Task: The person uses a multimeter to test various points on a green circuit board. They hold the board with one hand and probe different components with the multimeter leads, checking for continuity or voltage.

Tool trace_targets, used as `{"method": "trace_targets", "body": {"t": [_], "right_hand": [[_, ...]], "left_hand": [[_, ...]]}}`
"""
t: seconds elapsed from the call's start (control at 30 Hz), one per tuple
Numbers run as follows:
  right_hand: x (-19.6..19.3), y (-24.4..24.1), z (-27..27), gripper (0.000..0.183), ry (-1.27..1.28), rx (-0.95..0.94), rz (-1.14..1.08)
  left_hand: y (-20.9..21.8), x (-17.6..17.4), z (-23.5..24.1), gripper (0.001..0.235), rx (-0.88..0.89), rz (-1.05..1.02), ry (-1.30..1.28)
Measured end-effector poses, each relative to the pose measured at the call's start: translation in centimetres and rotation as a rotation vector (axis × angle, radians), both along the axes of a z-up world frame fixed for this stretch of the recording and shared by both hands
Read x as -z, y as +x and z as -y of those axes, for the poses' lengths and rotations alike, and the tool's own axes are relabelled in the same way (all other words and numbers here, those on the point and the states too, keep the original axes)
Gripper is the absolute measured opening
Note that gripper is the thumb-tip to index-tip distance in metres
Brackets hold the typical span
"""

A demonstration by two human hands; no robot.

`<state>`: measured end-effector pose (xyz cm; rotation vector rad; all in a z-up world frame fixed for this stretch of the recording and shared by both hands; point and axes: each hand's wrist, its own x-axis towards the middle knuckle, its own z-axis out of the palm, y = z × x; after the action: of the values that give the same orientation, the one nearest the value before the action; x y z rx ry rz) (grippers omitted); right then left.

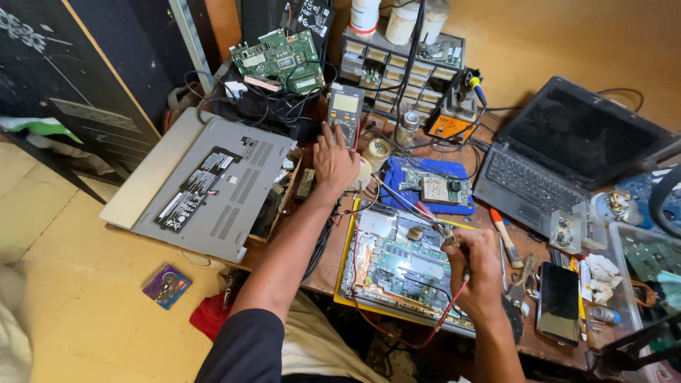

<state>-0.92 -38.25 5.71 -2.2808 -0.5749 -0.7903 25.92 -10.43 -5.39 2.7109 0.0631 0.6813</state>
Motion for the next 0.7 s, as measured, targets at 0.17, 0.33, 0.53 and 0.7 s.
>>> {"method": "trace_targets", "body": {"t": [0.17, 0.33, 0.53, 0.7], "right_hand": [[-0.7, -0.6, -0.5, 0.016, -0.036, 0.03, -0.155], [-1.1, 0.0, -1.4, 0.013, -0.152, -0.056, 0.101], [-1.7, -0.3, -3.1, 0.019, -0.102, -0.004, 0.174], [-0.9, -0.8, -2.9, 0.023, -0.009, -0.066, 0.122]], "left_hand": [[1.8, -0.1, 0.1, 0.099, -0.046, -0.197, 0.071], [2.2, 0.0, 0.2, 0.102, -0.031, -0.169, 0.15], [2.6, 0.9, -0.2, 0.101, -0.032, -0.243, 0.136], [2.3, 0.6, -0.5, 0.096, -0.023, -0.236, 0.156]]}}
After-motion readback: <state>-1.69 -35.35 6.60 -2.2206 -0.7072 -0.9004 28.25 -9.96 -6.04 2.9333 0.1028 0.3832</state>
